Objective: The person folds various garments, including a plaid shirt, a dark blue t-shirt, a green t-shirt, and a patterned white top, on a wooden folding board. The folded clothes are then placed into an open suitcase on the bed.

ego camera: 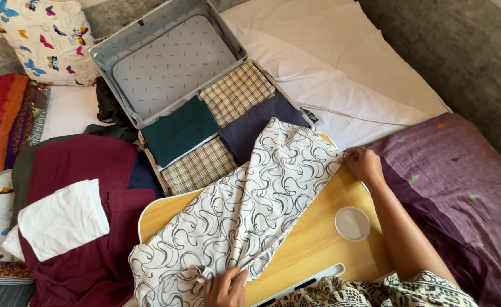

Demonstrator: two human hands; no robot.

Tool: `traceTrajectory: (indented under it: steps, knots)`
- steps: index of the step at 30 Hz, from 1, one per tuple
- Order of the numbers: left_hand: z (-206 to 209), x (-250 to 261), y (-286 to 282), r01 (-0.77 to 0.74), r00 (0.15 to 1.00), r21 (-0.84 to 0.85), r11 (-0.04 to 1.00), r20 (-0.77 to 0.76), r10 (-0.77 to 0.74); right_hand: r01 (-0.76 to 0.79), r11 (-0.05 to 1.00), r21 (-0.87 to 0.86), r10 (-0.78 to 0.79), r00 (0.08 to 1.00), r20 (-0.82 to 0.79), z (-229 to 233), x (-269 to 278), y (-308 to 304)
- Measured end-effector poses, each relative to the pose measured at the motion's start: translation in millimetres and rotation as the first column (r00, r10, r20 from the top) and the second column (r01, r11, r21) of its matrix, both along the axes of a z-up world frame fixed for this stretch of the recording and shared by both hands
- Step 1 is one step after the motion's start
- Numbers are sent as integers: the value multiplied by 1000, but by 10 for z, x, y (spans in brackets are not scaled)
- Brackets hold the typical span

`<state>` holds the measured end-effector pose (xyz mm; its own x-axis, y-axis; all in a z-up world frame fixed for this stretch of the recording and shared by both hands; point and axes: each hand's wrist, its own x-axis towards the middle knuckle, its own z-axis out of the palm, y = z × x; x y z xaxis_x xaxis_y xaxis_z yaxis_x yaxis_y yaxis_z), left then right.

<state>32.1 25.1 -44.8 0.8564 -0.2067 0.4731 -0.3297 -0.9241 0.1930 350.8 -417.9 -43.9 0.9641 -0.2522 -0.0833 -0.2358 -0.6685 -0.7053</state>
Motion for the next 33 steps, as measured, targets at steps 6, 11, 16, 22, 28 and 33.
traceTrajectory:
  steps: [6, 11, 16, 22, 28, 33]
  knots:
    - [205, -74, -94, 33, 981, 15, 999, -193, -29, -28, 969, -244, 28, 1000, -3, 29, 45, 105]
    - [349, -93, -101, 0, 989, 79, 997, -150, 12, -77, 911, -406, 68, 997, -37, -67, 93, -3]
    - [566, -152, -120, -44, 997, 119, 992, -60, 52, -5, 812, 583, -3, 1000, 13, -255, 149, -155]
    - [666, -307, -60, -186, 969, 81, 979, -148, 197, -58, 695, 717, -44, 991, 123, -544, 243, -222]
    - [420, -222, 28, -8, 992, 109, 994, -127, 22, -88, 667, 740, -7, 992, 125, -600, 284, -254]
    - [385, -126, 132, 120, 970, 105, 987, -224, -94, -107, 635, 765, -3, 990, 141, -441, 232, -215]
